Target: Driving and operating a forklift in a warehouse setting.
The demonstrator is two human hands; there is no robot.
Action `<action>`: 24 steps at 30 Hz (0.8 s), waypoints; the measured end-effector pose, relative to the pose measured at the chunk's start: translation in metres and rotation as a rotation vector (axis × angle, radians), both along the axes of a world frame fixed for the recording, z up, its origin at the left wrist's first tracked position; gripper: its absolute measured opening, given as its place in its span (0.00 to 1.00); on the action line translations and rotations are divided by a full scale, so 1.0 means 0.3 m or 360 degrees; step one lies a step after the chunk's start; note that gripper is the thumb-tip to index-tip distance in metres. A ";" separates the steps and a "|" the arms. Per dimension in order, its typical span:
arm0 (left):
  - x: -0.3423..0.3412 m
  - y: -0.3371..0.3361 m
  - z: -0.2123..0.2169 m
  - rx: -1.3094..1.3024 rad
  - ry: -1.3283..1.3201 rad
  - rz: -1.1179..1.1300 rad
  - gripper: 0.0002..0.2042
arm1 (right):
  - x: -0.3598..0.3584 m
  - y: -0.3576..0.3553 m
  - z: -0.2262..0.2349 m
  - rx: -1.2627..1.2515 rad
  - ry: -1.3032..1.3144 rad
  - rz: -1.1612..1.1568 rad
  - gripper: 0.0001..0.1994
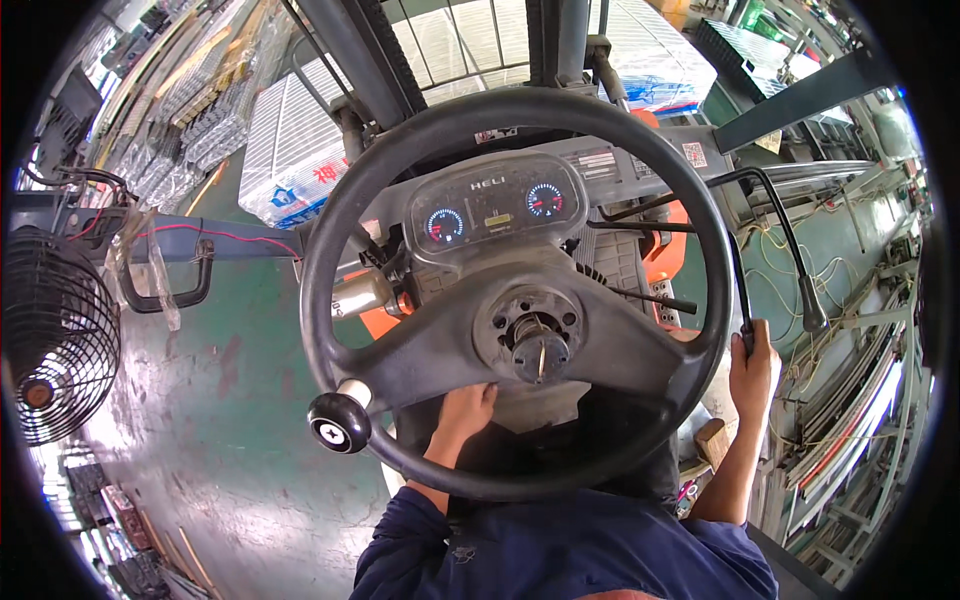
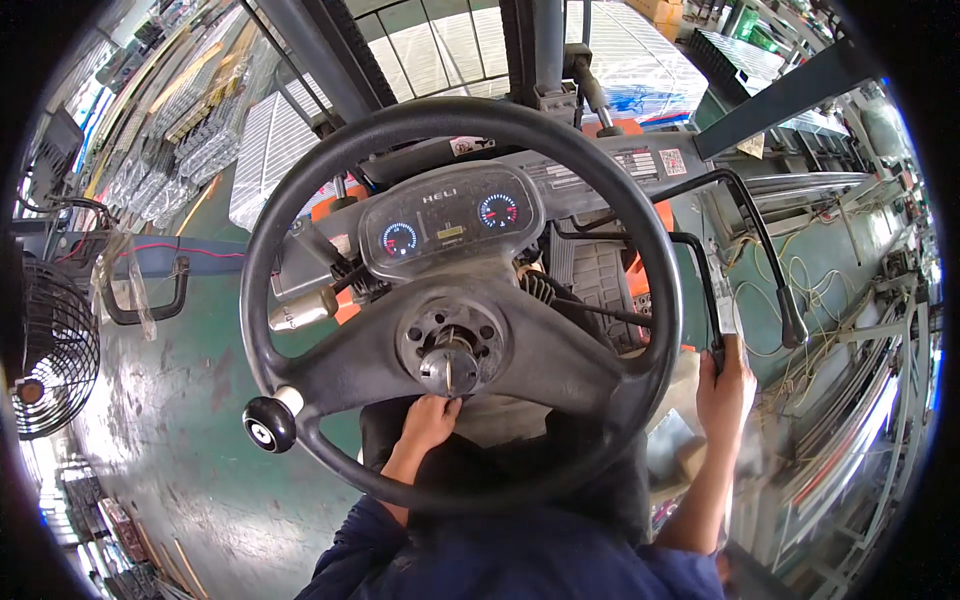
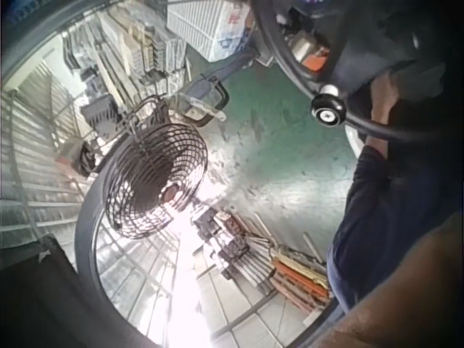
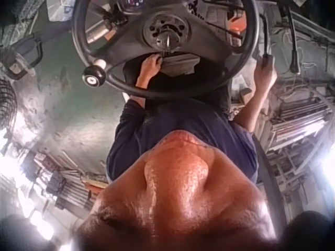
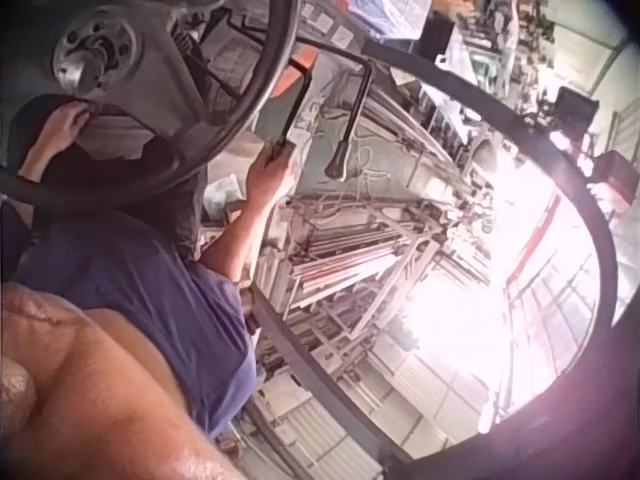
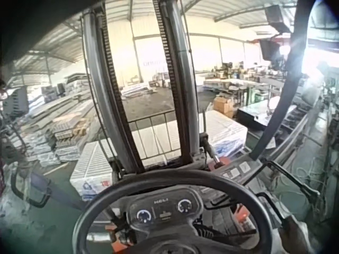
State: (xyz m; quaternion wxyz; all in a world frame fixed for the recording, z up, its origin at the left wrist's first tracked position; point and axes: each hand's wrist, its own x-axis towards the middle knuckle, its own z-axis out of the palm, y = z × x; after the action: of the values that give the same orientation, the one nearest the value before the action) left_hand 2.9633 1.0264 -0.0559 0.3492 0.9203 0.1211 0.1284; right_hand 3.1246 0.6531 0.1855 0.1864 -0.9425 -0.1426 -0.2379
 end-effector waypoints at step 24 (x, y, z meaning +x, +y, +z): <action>-0.016 -0.049 -0.044 -0.0291 -0.0174 0.0067 0.09 | 0.317 -0.232 0.060 0.0123 -0.0172 0.0269 0.15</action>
State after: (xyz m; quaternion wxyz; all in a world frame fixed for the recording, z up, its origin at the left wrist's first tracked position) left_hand 2.9586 1.0116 -0.0691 0.4349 0.8735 0.1325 0.1742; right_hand 3.2196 0.5836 0.2036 0.2340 -0.9051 -0.2220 -0.2772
